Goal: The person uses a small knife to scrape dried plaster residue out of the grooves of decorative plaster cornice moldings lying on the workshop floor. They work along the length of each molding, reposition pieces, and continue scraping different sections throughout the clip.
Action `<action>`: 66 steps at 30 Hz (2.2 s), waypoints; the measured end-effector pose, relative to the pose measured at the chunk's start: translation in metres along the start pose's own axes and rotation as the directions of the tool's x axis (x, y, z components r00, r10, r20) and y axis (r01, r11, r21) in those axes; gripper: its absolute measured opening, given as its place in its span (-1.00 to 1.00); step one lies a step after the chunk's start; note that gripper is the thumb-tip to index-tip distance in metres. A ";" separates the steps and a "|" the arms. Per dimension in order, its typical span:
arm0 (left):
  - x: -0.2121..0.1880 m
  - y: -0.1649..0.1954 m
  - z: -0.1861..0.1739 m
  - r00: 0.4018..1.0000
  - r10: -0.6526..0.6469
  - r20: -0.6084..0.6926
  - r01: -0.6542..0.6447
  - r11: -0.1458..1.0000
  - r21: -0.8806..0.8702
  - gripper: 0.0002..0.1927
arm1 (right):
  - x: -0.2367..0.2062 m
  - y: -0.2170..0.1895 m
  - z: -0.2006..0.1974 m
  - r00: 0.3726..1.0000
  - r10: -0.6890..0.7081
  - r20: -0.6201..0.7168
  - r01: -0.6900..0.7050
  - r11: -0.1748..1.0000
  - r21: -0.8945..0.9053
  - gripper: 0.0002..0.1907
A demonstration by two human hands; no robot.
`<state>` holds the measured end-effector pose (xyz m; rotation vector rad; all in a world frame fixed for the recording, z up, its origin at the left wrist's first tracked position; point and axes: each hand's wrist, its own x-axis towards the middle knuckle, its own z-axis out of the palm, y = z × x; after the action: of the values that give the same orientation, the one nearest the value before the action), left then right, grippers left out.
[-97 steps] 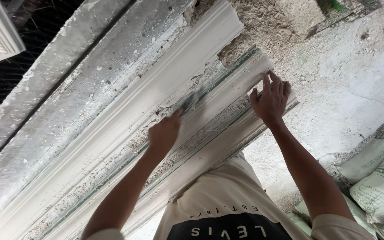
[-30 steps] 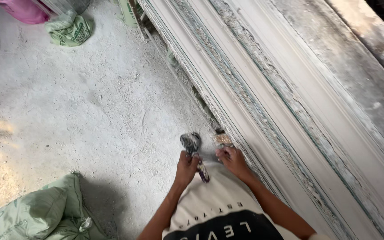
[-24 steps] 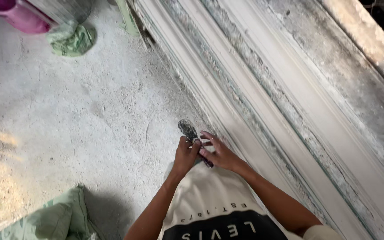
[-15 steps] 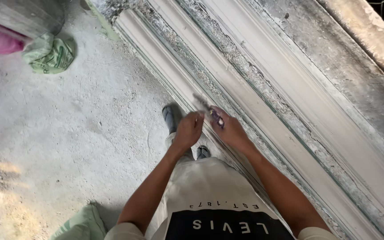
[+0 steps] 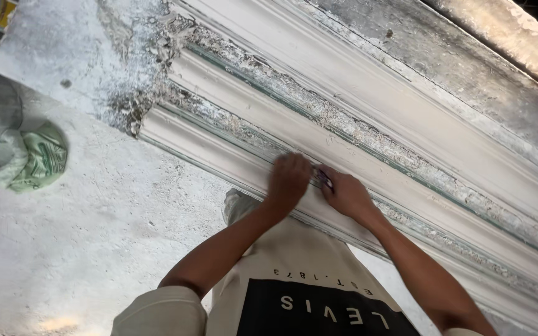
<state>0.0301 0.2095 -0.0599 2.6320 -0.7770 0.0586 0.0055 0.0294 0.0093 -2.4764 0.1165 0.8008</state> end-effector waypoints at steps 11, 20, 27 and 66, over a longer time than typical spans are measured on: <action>0.022 -0.001 -0.012 0.961 0.204 0.189 -0.233 0.961 0.150 -0.83 | -0.003 -0.002 -0.028 1.000 0.018 0.014 -0.018 0.999 0.027 -0.49; 0.019 -0.008 -0.004 0.996 0.089 -0.028 -0.082 0.980 0.182 -0.85 | 0.025 -0.007 0.005 0.999 -0.026 0.033 0.025 0.999 0.044 -0.52; 0.015 -0.024 0.004 0.970 0.029 0.241 -0.059 0.991 0.121 -0.86 | 0.035 -0.003 0.013 0.991 -0.133 -0.021 0.135 0.980 0.144 -0.48; -0.003 -0.234 -0.064 0.828 -0.373 -0.419 0.316 0.927 -0.201 -0.67 | 0.155 -0.132 0.069 0.993 -0.121 0.014 0.100 0.874 0.475 -0.52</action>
<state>0.1561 0.4156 -0.0849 2.4520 -0.1336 0.4868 0.1275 0.1897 -0.0653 -1.9812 0.1357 0.6803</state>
